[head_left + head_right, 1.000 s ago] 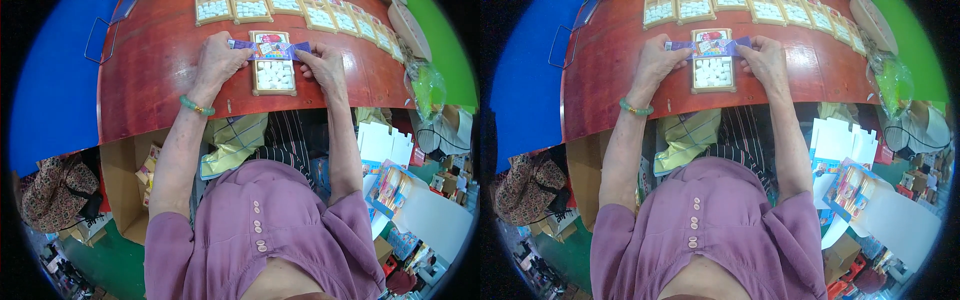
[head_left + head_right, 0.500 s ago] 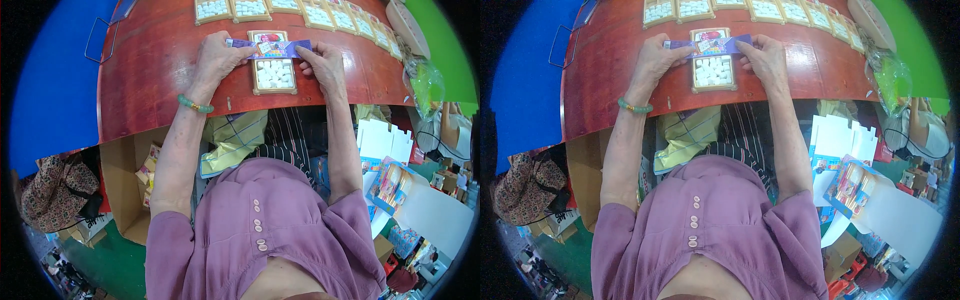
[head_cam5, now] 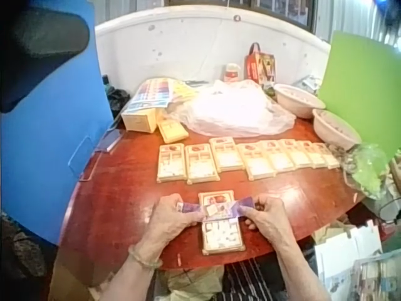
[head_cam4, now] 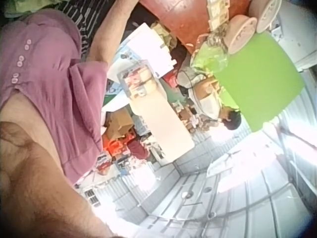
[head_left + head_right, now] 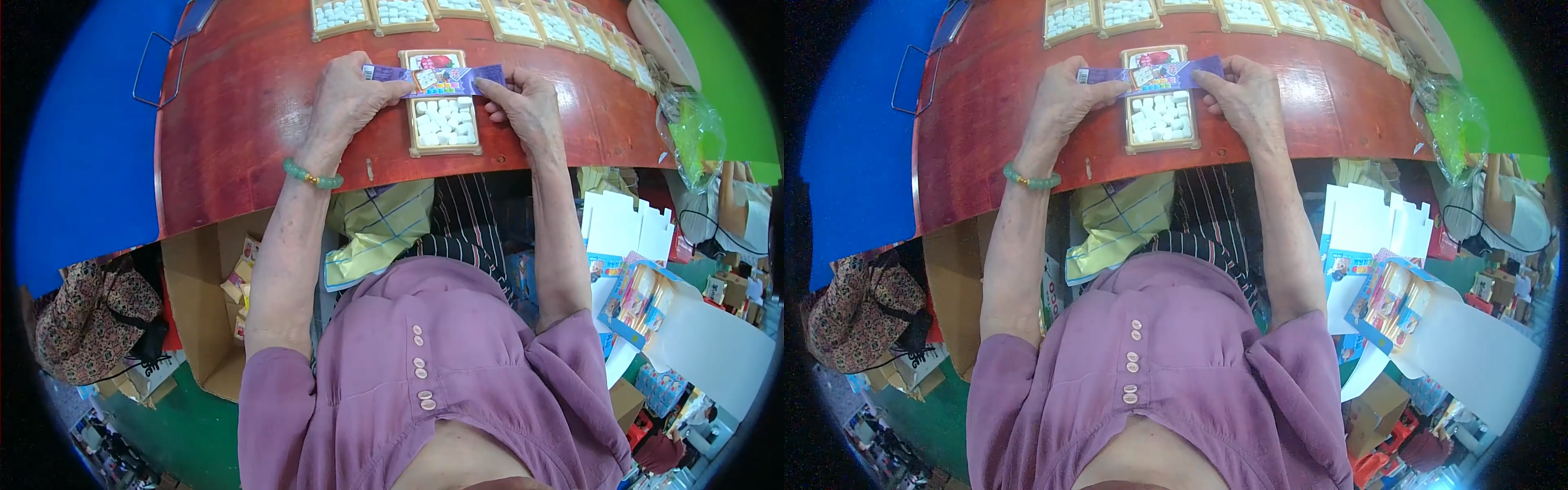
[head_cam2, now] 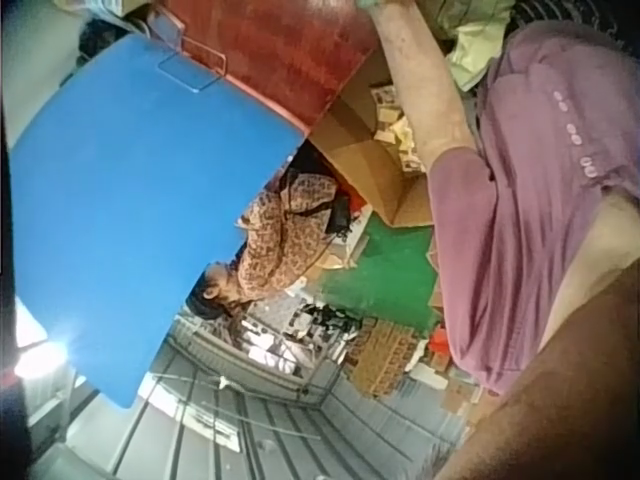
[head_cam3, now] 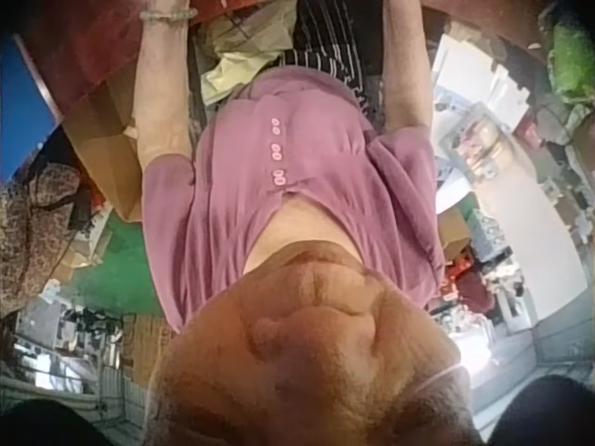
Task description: Peel labels and wrap them around small trays of product, then place the finished items into cardboard boxes.
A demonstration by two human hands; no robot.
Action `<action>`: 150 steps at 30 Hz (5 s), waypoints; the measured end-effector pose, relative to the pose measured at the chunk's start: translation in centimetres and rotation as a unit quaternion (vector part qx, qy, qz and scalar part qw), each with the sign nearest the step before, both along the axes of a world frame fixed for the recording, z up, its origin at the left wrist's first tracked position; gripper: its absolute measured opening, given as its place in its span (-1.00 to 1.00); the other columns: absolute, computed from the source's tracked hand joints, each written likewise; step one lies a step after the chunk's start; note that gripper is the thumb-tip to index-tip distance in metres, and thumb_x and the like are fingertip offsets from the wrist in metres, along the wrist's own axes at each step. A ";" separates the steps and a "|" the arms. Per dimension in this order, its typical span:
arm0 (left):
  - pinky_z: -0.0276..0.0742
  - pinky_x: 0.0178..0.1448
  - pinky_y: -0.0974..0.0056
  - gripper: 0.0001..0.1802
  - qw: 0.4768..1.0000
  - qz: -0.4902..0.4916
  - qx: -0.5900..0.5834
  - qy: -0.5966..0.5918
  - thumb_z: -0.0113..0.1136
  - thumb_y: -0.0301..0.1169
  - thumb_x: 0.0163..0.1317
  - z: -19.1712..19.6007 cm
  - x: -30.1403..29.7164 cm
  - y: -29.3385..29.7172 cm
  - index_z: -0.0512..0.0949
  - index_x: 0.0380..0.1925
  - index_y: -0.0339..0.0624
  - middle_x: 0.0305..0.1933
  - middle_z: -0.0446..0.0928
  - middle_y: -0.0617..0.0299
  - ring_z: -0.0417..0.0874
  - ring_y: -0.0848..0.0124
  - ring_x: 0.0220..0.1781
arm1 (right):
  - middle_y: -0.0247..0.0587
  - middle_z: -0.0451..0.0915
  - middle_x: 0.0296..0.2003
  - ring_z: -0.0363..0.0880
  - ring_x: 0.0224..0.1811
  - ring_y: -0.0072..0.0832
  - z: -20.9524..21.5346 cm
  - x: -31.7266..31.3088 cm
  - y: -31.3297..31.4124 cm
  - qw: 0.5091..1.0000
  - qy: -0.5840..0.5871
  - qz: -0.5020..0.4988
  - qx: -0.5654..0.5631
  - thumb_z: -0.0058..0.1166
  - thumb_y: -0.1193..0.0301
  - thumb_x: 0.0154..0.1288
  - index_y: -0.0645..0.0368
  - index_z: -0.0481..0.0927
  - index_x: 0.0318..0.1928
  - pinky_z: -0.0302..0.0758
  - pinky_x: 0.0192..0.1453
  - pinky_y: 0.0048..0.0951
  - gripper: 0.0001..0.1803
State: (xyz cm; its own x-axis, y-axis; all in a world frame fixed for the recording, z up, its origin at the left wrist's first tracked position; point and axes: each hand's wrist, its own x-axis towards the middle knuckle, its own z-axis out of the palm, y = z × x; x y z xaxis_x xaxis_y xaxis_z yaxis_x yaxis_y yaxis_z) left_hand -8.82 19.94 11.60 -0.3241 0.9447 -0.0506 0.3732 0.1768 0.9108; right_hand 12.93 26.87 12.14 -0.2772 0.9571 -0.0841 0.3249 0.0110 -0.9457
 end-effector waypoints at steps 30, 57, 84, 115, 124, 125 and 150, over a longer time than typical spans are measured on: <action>0.50 -0.45 0.31 -0.67 0.998 -0.016 0.026 0.048 0.40 -0.27 -0.10 -0.6 0.0 -0.3 0.51 -0.58 -0.31 -0.60 0.57 0.07 0.64 0.41 -0.52 | -0.41 0.58 -0.54 0.47 -0.58 -0.80 -0.2 -0.5 -0.6 0.997 -0.067 -0.021 0.039 0.19 0.35 0.21 0.25 0.62 -0.29 0.42 -0.53 -0.77 -0.81; 0.51 -0.21 0.08 -0.50 0.960 -0.065 -0.056 0.267 0.42 -0.08 -0.12 2.7 1.4 -0.3 0.56 -0.49 -0.37 -0.45 0.57 -0.14 0.64 0.06 -0.31 | -0.18 0.64 -0.50 0.58 -0.48 -0.53 0.3 -0.6 -1.9 0.962 -0.223 -0.029 0.153 0.30 0.19 0.07 0.28 0.66 -0.34 0.51 -0.39 -0.50 -0.64; 0.43 -0.24 0.03 -0.52 0.956 -0.044 0.024 0.288 0.35 -0.04 -0.05 0.5 2.2 -1.8 0.50 -0.52 -0.30 -0.48 0.54 -0.08 0.60 0.06 -0.33 | 0.05 0.57 -0.20 0.59 -0.36 -0.40 -0.7 0.7 -3.9 0.945 -0.246 -0.008 0.215 0.39 0.12 -0.06 0.28 0.34 0.15 0.54 -0.28 -0.39 -0.18; 0.49 -0.16 0.00 -0.60 0.964 -0.022 -0.010 0.266 0.36 -0.17 -0.03 1.7 3.2 -5.0 0.50 -0.40 -0.29 -0.38 0.57 -0.09 0.61 0.00 -0.23 | 0.01 0.55 -0.40 0.58 -0.39 -0.09 0.0 -1.7 -9.4 0.884 -0.345 -0.013 0.316 0.03 0.28 0.27 0.17 0.62 -0.10 0.49 -0.29 -0.16 -0.71; 0.49 -0.36 0.00 -0.60 0.960 0.046 -0.020 0.275 0.34 -0.20 0.02 2.4 3.4 -11.5 0.44 -0.46 -0.32 -0.54 0.53 -0.13 0.61 -0.04 -0.42 | -0.03 0.55 -0.47 0.59 -0.45 -0.14 0.7 -2.3 -13.4 0.905 -0.315 0.029 0.285 0.05 0.31 0.29 0.13 0.62 -0.07 0.49 -0.37 -0.23 -0.73; 0.49 -0.36 0.00 -0.60 0.956 0.049 -0.029 0.287 0.34 -0.19 0.02 2.5 3.5 -12.0 0.44 -0.46 -0.32 -0.55 0.53 -0.13 0.61 -0.04 -0.42 | -0.03 0.56 -0.48 0.59 -0.46 -0.14 0.6 -2.3 -13.6 0.908 -0.305 0.040 0.283 0.05 0.32 0.30 0.15 0.62 -0.06 0.49 -0.37 -0.25 -0.73; 0.37 -0.37 0.55 -0.69 0.944 0.138 0.072 -0.291 0.33 -0.52 0.07 -1.6 3.9 -17.2 0.35 -0.64 -0.15 -0.51 0.52 0.37 0.44 0.72 -0.44 | -0.30 0.53 -0.30 0.45 -0.33 -0.70 -0.4 -2.3 -15.5 0.979 -0.110 0.103 0.138 0.15 0.41 0.25 0.24 0.60 -0.03 0.43 -0.22 -0.65 -0.71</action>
State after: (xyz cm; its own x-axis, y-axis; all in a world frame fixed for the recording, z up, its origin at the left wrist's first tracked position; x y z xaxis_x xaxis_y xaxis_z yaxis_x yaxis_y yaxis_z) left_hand -4.88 2.76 10.02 -0.5159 0.8388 -0.1741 -0.2397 0.0537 0.9694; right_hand 10.68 11.33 11.72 -0.4705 0.8776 0.0914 0.4846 0.3436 -0.8045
